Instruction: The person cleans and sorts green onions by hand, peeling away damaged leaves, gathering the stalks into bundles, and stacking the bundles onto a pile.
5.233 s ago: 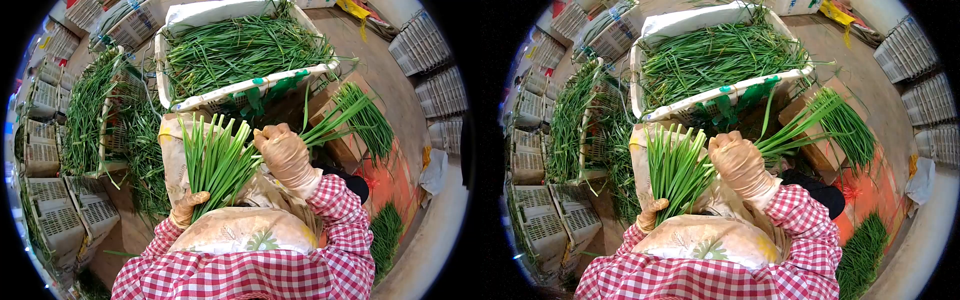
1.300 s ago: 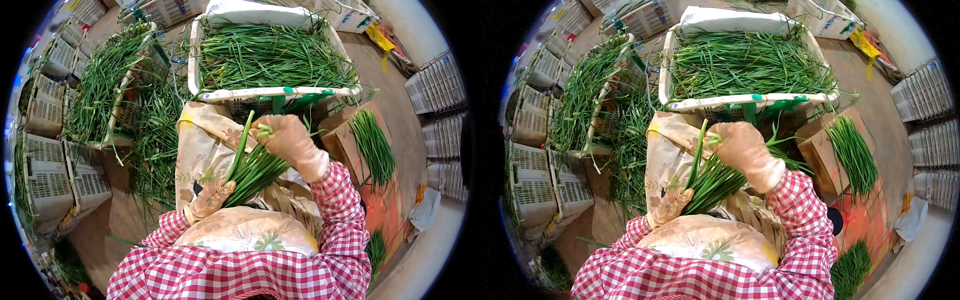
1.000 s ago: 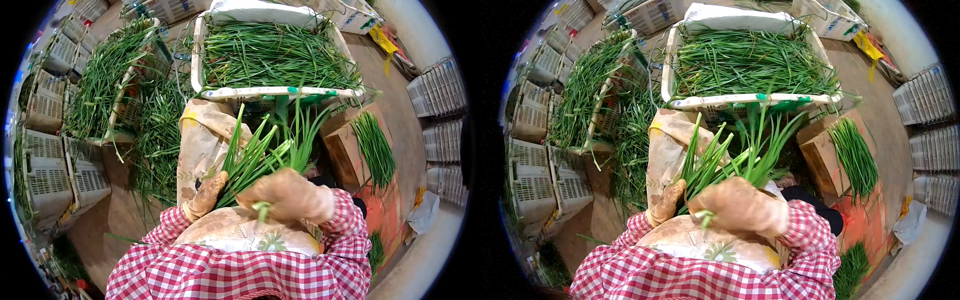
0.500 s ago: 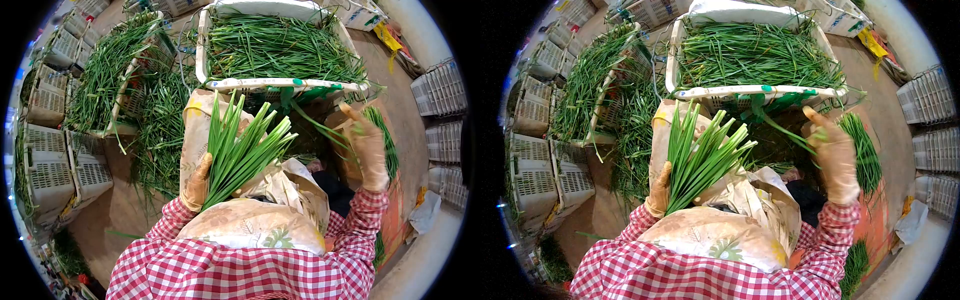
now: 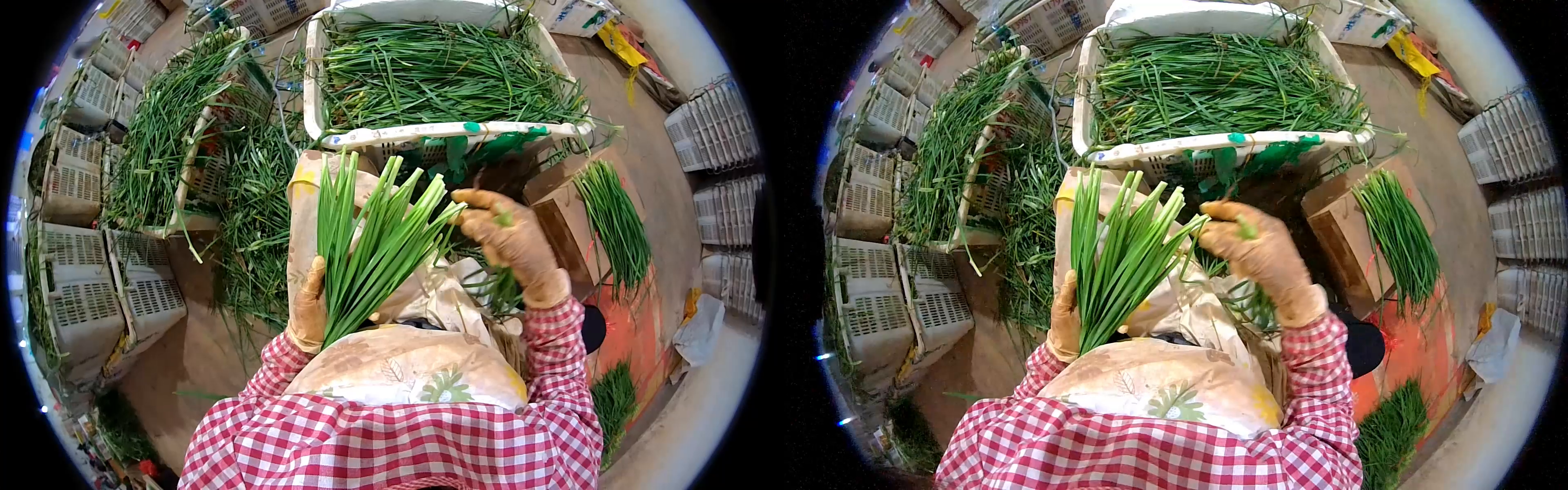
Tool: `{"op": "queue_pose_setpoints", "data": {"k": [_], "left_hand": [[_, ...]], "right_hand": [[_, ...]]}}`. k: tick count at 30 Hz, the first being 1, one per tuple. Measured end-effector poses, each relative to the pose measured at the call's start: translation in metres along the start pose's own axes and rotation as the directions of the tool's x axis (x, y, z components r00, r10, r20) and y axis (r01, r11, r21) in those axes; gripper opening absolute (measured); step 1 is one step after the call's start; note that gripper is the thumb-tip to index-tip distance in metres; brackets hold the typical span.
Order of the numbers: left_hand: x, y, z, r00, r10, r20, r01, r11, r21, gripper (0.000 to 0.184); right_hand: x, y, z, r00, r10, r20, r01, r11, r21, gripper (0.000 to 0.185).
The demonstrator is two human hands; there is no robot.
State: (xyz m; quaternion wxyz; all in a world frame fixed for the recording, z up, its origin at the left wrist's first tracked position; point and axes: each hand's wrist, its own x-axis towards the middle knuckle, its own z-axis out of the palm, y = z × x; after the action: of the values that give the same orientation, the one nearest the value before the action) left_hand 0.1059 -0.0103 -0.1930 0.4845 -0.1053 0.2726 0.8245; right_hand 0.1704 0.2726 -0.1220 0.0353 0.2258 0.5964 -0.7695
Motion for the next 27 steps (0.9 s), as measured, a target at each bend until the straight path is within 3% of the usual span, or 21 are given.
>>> {"op": "queue_pose_setpoints", "data": {"k": [2, 4, 6, 7, 8, 10, 12, 13, 14, 15, 16, 18, 20, 23, 24, 27], "left_hand": [[-0.001, -0.001, 0.001, 1.000, -0.014, -0.001, 0.014, 1.000, 0.004, 0.063], [-0.004, -0.002, 0.005, 1.000, 0.001, -0.031, -0.001, 1.000, 0.021, 0.064], [-0.007, -0.002, 0.004, 0.998, 0.010, -0.056, -0.009, 1.000, 0.020, 0.064], [-0.007, -0.002, 0.004, 0.997, 0.017, -0.076, -0.016, 1.000, 0.015, 0.064], [-0.007, -0.003, 0.006, 0.997, 0.014, -0.074, -0.013, 1.000, 0.012, 0.064], [-0.007, -0.004, 0.012, 0.996, 0.045, -0.074, -0.040, 0.997, 0.071, 0.065], [-0.007, -0.003, 0.004, 0.998, 0.046, -0.044, -0.042, 0.994, 0.097, 0.066], [-0.008, -0.002, 0.003, 0.999, 0.022, -0.037, -0.019, 0.997, 0.076, 0.066], [-0.008, -0.001, 0.002, 1.000, -0.002, -0.031, 0.004, 0.998, 0.057, 0.066], [-0.007, -0.003, -0.001, 0.998, 0.015, -0.064, -0.012, 0.999, 0.045, 0.066], [-0.006, -0.002, -0.003, 0.998, 0.020, -0.067, -0.017, 0.999, 0.047, 0.066], [-0.005, -0.001, -0.005, 0.998, 0.053, -0.036, -0.048, 0.989, 0.138, 0.065], [-0.006, 0.000, 0.007, 0.997, 0.056, -0.051, -0.046, 0.981, 0.188, 0.067], [-0.002, 0.000, 0.026, 0.999, 0.031, -0.025, -0.018, 0.906, 0.422, 0.067], [0.004, -0.002, 0.017, 0.997, 0.044, 0.061, -0.069, 0.870, 0.489, 0.057], [0.020, -0.023, -0.060, 0.991, 0.125, 0.036, -0.117, 0.733, 0.670, 0.046]], "right_hand": [[0.002, 0.023, 0.013, 0.995, -0.100, 0.018, 0.097, 0.989, 0.111, 0.040], [0.004, 0.033, 0.010, 0.996, -0.087, -0.027, 0.089, 0.995, 0.053, 0.032], [0.004, 0.036, 0.004, 0.948, -0.308, -0.074, 0.297, 0.945, -0.137, 0.024], [0.001, 0.020, 0.002, 0.916, -0.392, -0.085, 0.337, 0.868, -0.364, 0.020], [0.006, 0.026, -0.011, 0.845, -0.524, -0.102, 0.434, 0.786, -0.440, 0.024], [0.019, 0.024, -0.049, 0.734, -0.672, -0.098, 0.325, 0.474, -0.818, 0.033], [0.022, 0.010, -0.061, 0.692, -0.701, -0.171, 0.097, 0.325, -0.941, 0.035], [0.017, -0.003, -0.053, 0.831, -0.388, -0.400, -0.109, 0.591, -0.799, 0.040], [0.013, -0.006, -0.047, 0.833, -0.391, -0.392, -0.100, 0.590, -0.801, 0.040], [0.009, -0.006, -0.041, 0.954, -0.145, -0.263, -0.048, 0.791, -0.609, 0.044], [0.006, -0.005, -0.035, 0.997, 0.065, -0.048, -0.078, 0.928, -0.364, 0.048], [0.007, 0.004, -0.021, 0.965, 0.164, 0.206, -0.129, 0.976, -0.174, 0.052], [0.009, 0.009, -0.002, 0.951, 0.076, 0.299, -0.074, 0.997, -0.020, 0.051], [0.025, 0.023, 0.008, 0.970, -0.071, 0.232, 0.053, 0.995, 0.080, 0.044], [0.028, 0.024, 0.012, 0.973, -0.105, 0.205, 0.085, 0.991, 0.102, 0.043], [0.035, 0.019, 0.017, 0.986, -0.108, 0.129, 0.094, 0.989, 0.112, 0.043]]}}
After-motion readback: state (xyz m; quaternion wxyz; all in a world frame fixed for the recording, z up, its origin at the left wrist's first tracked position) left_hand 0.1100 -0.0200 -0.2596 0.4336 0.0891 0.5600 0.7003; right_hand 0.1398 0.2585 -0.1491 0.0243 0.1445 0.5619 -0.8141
